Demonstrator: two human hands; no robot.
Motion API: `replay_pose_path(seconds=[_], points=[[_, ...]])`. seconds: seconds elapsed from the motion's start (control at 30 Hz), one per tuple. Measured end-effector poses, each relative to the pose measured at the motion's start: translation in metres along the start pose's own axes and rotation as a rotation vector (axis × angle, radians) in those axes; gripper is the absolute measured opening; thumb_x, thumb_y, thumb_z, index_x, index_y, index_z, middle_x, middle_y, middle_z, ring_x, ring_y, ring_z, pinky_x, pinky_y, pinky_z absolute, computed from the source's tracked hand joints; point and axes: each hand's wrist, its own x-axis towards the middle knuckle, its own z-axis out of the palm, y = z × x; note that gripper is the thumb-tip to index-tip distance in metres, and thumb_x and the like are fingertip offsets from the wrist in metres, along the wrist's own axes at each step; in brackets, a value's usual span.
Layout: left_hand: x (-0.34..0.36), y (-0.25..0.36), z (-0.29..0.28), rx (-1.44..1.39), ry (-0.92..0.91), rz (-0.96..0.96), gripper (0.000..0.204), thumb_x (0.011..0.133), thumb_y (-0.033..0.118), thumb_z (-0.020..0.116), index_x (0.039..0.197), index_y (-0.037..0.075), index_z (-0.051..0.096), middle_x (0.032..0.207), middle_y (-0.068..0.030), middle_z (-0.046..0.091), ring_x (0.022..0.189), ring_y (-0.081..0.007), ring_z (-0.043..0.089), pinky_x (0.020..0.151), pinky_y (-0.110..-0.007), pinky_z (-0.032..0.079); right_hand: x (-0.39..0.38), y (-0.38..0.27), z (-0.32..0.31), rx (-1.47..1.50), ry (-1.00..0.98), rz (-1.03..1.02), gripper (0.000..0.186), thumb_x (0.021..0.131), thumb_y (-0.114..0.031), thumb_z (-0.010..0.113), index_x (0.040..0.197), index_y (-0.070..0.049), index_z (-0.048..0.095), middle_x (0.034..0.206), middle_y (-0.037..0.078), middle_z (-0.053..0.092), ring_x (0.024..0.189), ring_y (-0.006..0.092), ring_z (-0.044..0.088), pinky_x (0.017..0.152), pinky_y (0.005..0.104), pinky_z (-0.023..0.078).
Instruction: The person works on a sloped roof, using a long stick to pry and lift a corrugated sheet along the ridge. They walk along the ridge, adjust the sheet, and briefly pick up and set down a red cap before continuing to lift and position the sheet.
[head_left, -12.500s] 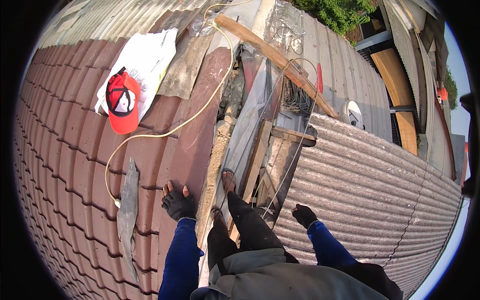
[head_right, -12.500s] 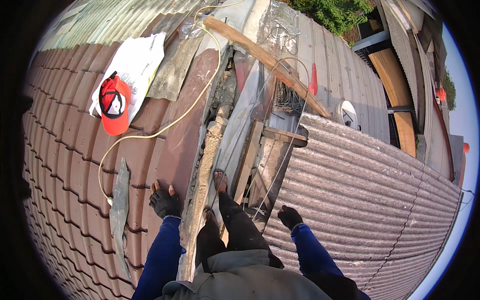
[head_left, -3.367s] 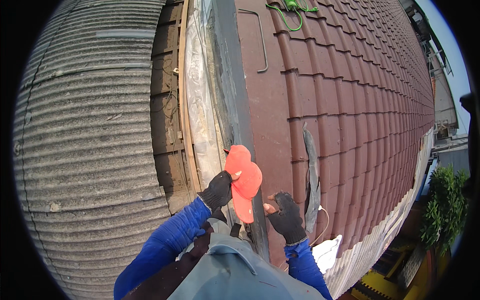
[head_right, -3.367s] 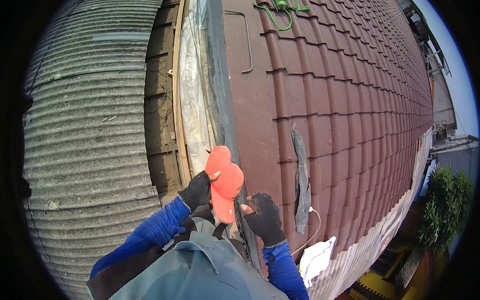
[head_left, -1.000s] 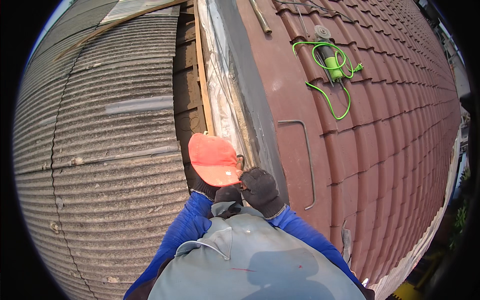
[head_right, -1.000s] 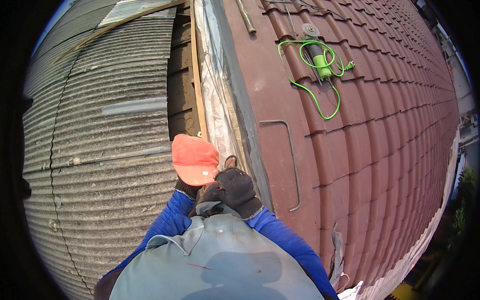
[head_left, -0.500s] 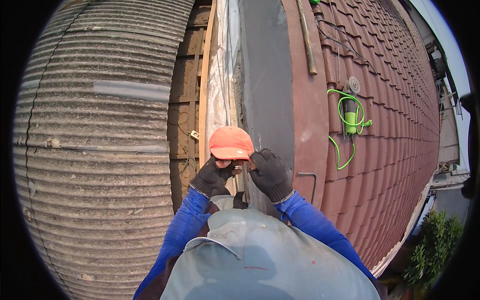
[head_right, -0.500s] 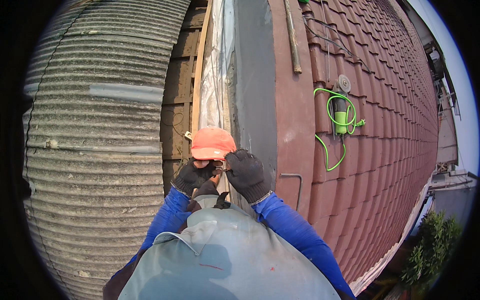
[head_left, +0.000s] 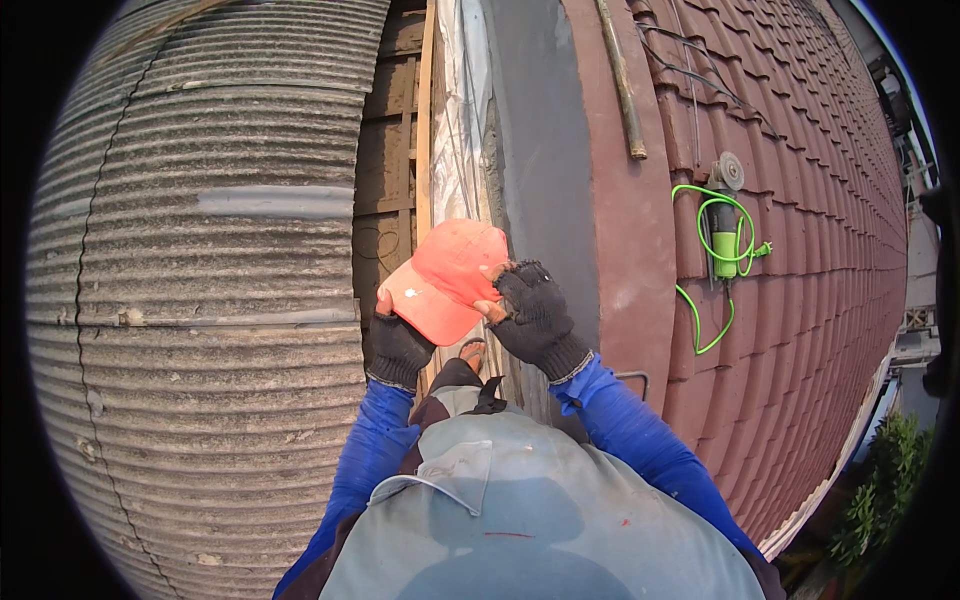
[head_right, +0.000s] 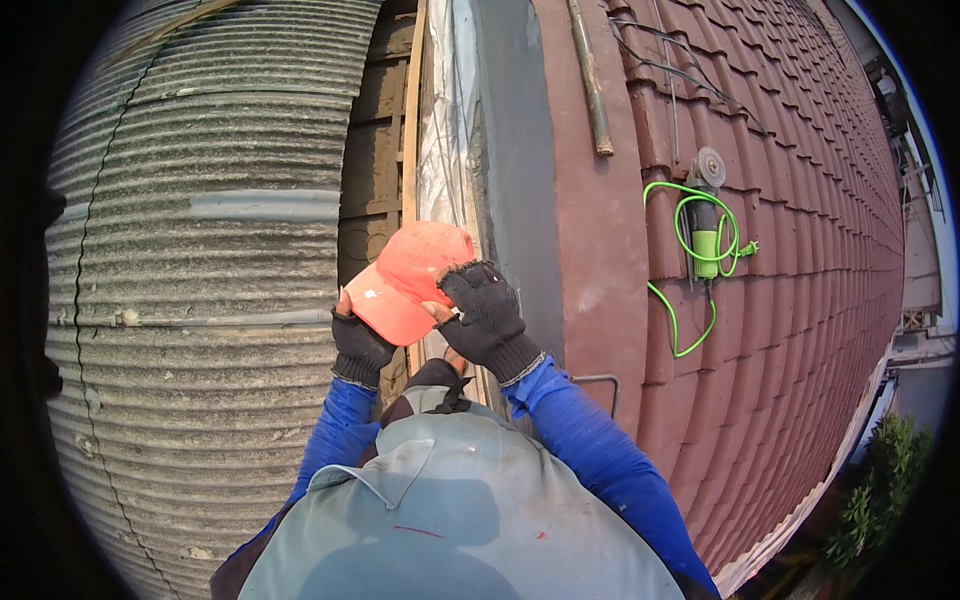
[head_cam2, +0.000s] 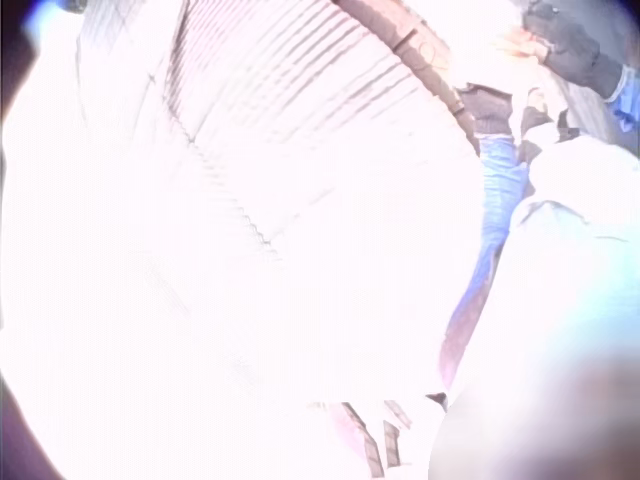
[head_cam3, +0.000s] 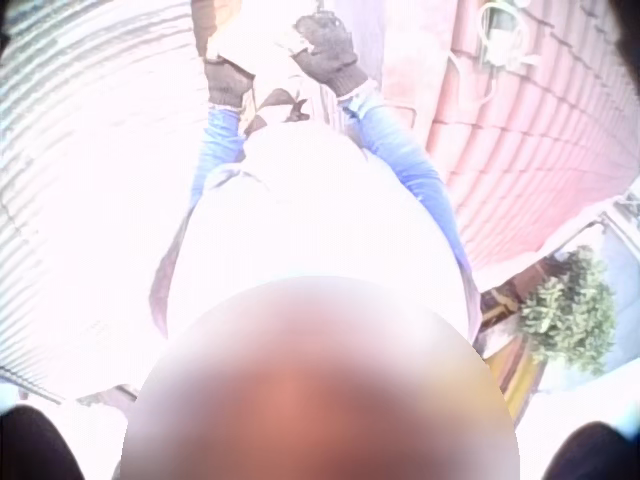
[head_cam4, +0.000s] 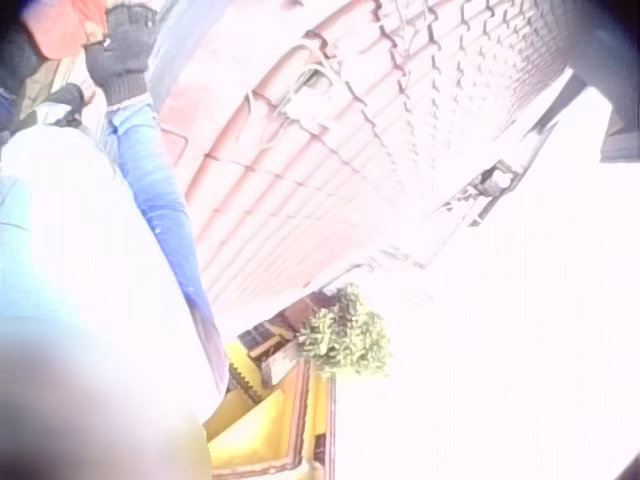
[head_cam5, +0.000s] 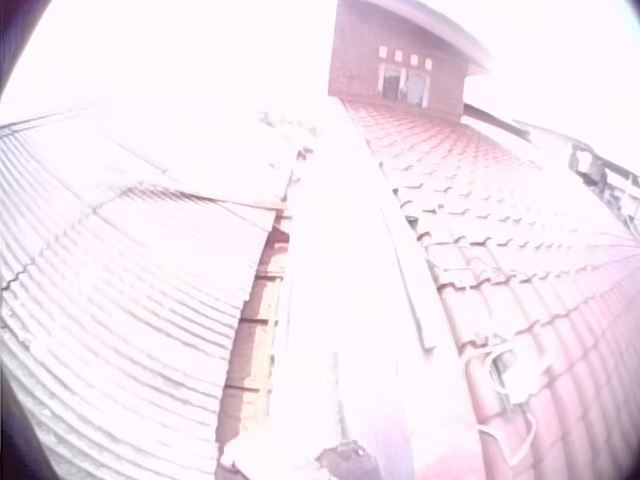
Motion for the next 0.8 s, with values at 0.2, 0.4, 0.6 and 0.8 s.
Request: replay_pose_path(seconds=[0.2,0.4,0.6,0.8], points=[[0.036,0.055,0.008,-0.102,0.03,0.094,0.086,0.092,0.061,0.053,0.146,-0.003,0.036,0.149,-0.0203,0.042,0.137,-0.0375,0.043,0.113,-0.053,0.034,0.037,0.123,-0.052,-0.524,0.563,0.162,0.057,0.085,-0.041,0.071,0.127,-0.004,0.06,0.118,0.015,0.062,0.108,0.0353,0.057,0.099,0.0491,0.041],[0.077,0.074,-0.008,0.125,0.138,0.161,0.079,0.087,0.043,0.061,0.149,0.002,0.034,0.155,-0.0179,0.035,0.141,-0.0383,0.037,0.115,-0.055,0.031,0.024,0.151,-0.051,-0.407,0.52,0.279,0.061,0.085,-0.046,0.07,0.125,-0.002,0.06,0.125,0.018,0.058,0.115,0.0388,0.053,0.106,0.053,0.035],[0.111,0.099,-0.007,0.028,0.184,0.203,0.078,0.088,0.042,0.059,0.149,0.0,0.033,0.153,-0.0184,0.037,0.14,-0.0381,0.038,0.115,-0.054,0.032,0.024,0.153,-0.052,-0.338,0.574,0.318,0.059,0.084,-0.044,0.072,0.123,0.0,0.061,0.124,0.017,0.059,0.117,0.0381,0.052,0.104,0.0507,0.036],[0.084,0.139,-0.017,0.017,0.208,0.275,0.075,0.091,0.044,0.055,0.149,0.0,0.033,0.154,-0.018,0.037,0.14,-0.038,0.038,0.115,-0.053,0.032,0.02,0.152,-0.05,-0.341,0.587,0.377,0.061,0.084,-0.046,0.072,0.123,0.0,0.06,0.123,0.017,0.059,0.116,0.0374,0.052,0.102,0.0482,0.039]])
